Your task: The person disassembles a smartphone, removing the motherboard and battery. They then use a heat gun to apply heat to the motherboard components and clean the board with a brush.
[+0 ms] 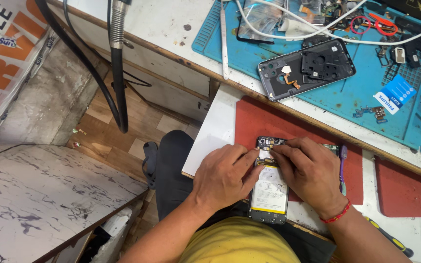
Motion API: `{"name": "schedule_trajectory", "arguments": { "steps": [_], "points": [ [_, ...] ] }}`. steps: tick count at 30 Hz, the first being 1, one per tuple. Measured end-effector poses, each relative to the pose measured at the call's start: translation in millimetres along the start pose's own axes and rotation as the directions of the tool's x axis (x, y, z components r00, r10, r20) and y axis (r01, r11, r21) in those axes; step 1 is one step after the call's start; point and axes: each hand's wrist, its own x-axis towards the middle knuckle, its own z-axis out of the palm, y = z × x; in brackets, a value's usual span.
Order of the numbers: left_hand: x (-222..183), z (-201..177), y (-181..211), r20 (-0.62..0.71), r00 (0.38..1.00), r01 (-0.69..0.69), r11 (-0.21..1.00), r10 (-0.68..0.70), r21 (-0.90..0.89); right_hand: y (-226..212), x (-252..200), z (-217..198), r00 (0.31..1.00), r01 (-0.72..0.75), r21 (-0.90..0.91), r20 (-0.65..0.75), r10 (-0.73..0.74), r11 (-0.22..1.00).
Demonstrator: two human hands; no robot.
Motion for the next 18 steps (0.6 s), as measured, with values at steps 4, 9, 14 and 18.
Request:
{"name": "schedule_trajectory", "arguments": {
  "steps": [4, 9, 14, 18],
  "points": [
    [0.2, -0.3, -0.8, -0.007, 1.0, -0.004, 1.0, 0.004, -0.003, -2.3, 1.0, 0.0, 1.0, 0.014, -0.022, -0.01, -0.014, 1.0],
    [-0.7, 0.9, -1.6, -0.008, 1.0, -0.003, 1.0, 0.003, -0.007, -6.0, 4.2, 1.7, 0.999, 0.032, -0.066, -0.032, -0.034, 0.997],
    [-1.6, 1.3, -2.0, -0.02, 1.0, -0.003, 1.0, 0.003, -0.005, -7.1, 4.7, 2.8, 0.998, 0.055, -0.086, -0.037, -0.058, 0.995],
    [-2.3, 1.6, -2.9, -0.017, 1.0, -0.006, 1.0, 0.006, -0.001, -7.3, 4.7, 2.2, 0.999, 0.039, -0.058, -0.019, -0.04, 0.998]
  ]
}}
